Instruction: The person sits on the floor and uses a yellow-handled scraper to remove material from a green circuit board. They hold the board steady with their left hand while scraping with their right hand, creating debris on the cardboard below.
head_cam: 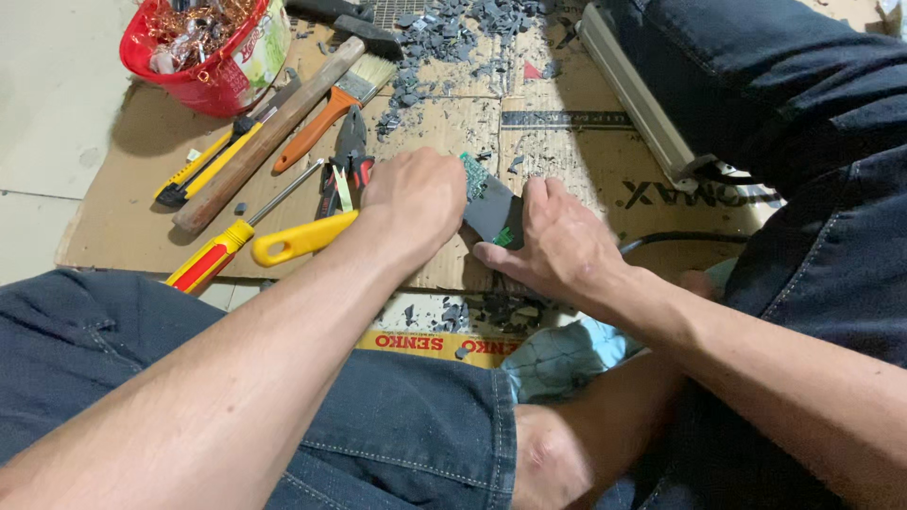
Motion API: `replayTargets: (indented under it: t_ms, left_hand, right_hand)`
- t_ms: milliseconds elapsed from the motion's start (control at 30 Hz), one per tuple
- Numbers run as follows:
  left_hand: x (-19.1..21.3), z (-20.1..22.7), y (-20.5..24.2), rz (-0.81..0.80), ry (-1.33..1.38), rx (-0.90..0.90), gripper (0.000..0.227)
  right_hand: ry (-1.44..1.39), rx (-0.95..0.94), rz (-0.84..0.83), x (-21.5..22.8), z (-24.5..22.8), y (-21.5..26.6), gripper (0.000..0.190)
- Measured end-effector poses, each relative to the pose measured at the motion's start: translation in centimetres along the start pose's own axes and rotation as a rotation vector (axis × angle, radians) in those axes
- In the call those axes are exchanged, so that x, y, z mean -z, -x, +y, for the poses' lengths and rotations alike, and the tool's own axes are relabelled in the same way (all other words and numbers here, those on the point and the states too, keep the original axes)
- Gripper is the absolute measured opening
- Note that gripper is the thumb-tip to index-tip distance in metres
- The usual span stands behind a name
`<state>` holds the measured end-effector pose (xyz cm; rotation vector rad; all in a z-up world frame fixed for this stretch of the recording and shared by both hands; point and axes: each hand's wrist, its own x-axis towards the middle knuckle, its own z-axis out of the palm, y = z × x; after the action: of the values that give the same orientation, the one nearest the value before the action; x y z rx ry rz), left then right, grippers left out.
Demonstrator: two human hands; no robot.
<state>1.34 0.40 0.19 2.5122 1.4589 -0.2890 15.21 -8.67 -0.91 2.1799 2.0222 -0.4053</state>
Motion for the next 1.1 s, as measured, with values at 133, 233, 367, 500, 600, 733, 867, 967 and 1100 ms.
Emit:
replayTargets:
  t_ms: [133, 233, 367, 500, 600, 733, 867, 967, 1100]
  left_hand:
    - [-0.5, 0.1, 0.7, 0.037, -0.084, -0.089, 0.027]
    - [0.0, 0.5, 0.3, -0.01, -0.138, -0.022, 0.031]
    - [1.0, -0.4, -1.6, -0.114, 0.031, 0.078, 0.026]
    - [-0.5, -0.9, -2.1, -0.197, 0.121, 0.161, 0.028]
    - [-1.4, -2.5, -3.8, -0.254, 0.114, 0.146, 0.022]
    - [2.1, 1.4, 1.9, -0.144, 0.219, 0.2, 0.031]
    - [0.6, 2.0, 1.5, -0.002, 0.044, 0.074, 0.03]
    - [0.4, 2.3, 1.9, -0.004, 0.191, 0.174, 0.033]
    - [-1.6, 0.2, 2.2, -0.068, 0.26, 0.105, 0.027]
  right_hand:
    - [0.005, -0.028, 0.01, -0.6, 0.1, -0.2, 0.089]
    - [-0.06, -0.034, 0.006, -0.4, 0.3, 0.0, 0.09]
    - [-0.044, -0.024, -0.019, -0.3, 0.0, 0.0, 0.09]
    - [0.011, -0.021, -0.026, 0.1, 0.2, 0.1, 0.092]
    - [-0.006, -0.031, -0.028, -0.1, 0.1, -0.1, 0.094]
    - [-0.014, -0.035, -0.025, -0.3, 0.2, -0.1, 0.095]
    - [0.146, -0.005, -0.031, 0.1, -0.2, 0.1, 0.095]
    - [0.099, -0.009, -0.014, -0.2, 0.3, 0.1, 0.094]
    - [0.023, -0.007, -0.016, -0.3, 0.3, -0.1, 0.089]
